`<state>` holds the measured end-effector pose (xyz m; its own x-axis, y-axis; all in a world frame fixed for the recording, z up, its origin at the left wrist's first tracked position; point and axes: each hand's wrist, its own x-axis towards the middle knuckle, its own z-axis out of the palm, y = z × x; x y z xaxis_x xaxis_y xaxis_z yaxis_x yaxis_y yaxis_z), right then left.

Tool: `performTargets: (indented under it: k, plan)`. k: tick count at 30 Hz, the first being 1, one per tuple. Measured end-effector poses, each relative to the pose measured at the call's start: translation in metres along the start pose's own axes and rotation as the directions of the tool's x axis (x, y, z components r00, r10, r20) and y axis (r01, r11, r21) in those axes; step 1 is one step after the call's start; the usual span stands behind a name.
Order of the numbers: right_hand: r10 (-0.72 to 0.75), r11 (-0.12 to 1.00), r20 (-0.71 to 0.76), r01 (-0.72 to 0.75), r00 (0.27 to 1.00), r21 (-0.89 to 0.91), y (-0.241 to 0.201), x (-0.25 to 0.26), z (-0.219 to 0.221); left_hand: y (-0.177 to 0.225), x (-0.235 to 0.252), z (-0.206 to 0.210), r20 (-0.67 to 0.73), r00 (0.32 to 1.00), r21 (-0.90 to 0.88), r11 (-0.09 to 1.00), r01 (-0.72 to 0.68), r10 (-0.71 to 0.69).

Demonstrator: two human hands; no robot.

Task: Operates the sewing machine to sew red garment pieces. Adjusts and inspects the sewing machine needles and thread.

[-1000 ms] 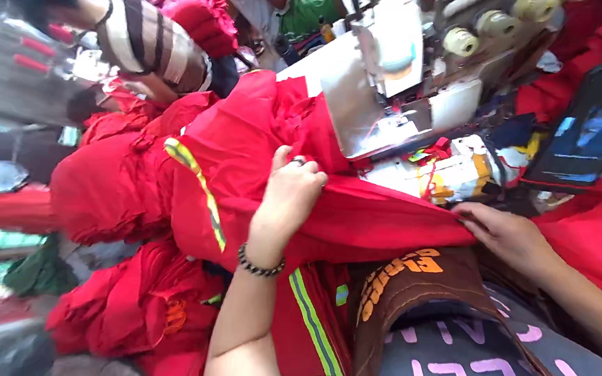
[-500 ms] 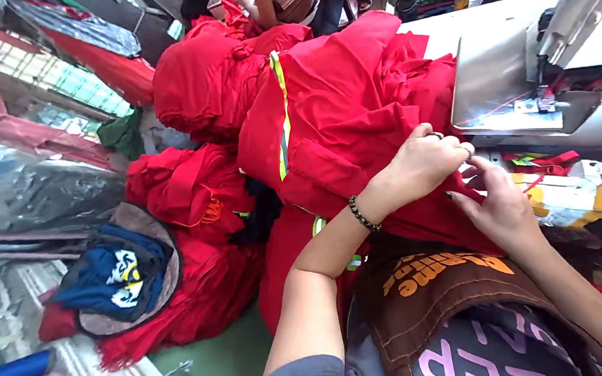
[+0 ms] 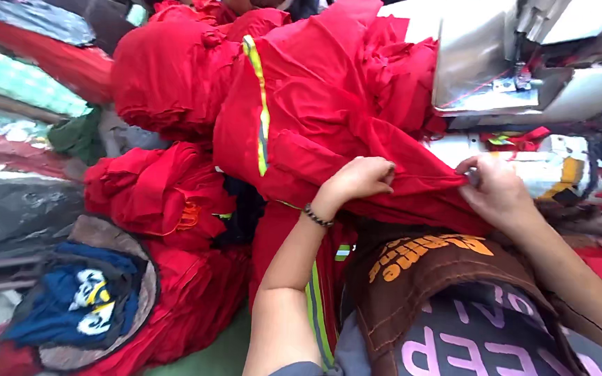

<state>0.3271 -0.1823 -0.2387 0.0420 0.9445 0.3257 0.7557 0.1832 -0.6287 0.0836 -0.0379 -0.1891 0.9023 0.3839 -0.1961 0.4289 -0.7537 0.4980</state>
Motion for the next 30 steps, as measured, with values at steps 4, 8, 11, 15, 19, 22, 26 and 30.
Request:
performTargets:
  k: [4, 8, 11, 15, 19, 22, 26, 30]
  plan:
    - [-0.098, 0.995, 0.062, 0.097, 0.993, 0.008, 0.01, -0.014, 0.006, 0.012, -0.033, 0.028, -0.29, 0.951, -0.169, 0.984, 0.055, -0.103]
    - [-0.115, 0.991, 0.096, 0.108, 0.989, 0.077, 0.021, -0.026, 0.004, 0.007, -0.026, 0.071, -0.49, 0.847, -0.388, 0.922, -0.002, -0.204]
    - [-0.087, 0.99, 0.071, 0.079, 0.994, 0.117, 0.022, -0.026, 0.004, 0.008, -0.016, 0.096, -0.582, 0.772, -0.29, 0.952, 0.098, -0.256]
    - [-0.082, 0.984, 0.025, 0.077, 0.996, 0.164, 0.018, -0.019, 0.007, 0.007, -0.003, 0.107, -0.676, 0.696, -0.169, 0.97, 0.175, -0.243]
    - [0.046, 0.919, -0.056, -0.02, 0.997, 0.395, 0.008, -0.015, -0.007, 0.016, -0.007, 0.066, -0.723, 0.659, -0.281, 0.96, -0.005, -0.208]
    - [0.091, 0.883, -0.187, 0.007, 0.978, 0.469, 0.004, -0.006, -0.019, 0.033, -0.004, 0.031, -0.745, 0.658, -0.288, 0.942, -0.173, -0.107]
    - [-0.04, 0.981, -0.434, 0.119, 0.9, 0.155, 0.002, 0.008, -0.042, 0.052, 0.006, 0.001, -0.743, 0.655, -0.073, 0.956, -0.284, 0.138]
    - [-0.197, 0.978, -0.573, 0.199, 0.795, -0.06, 0.011, 0.01, -0.051, 0.053, 0.007, 0.007, -0.764, 0.551, 0.262, 0.942, -0.211, 0.336]
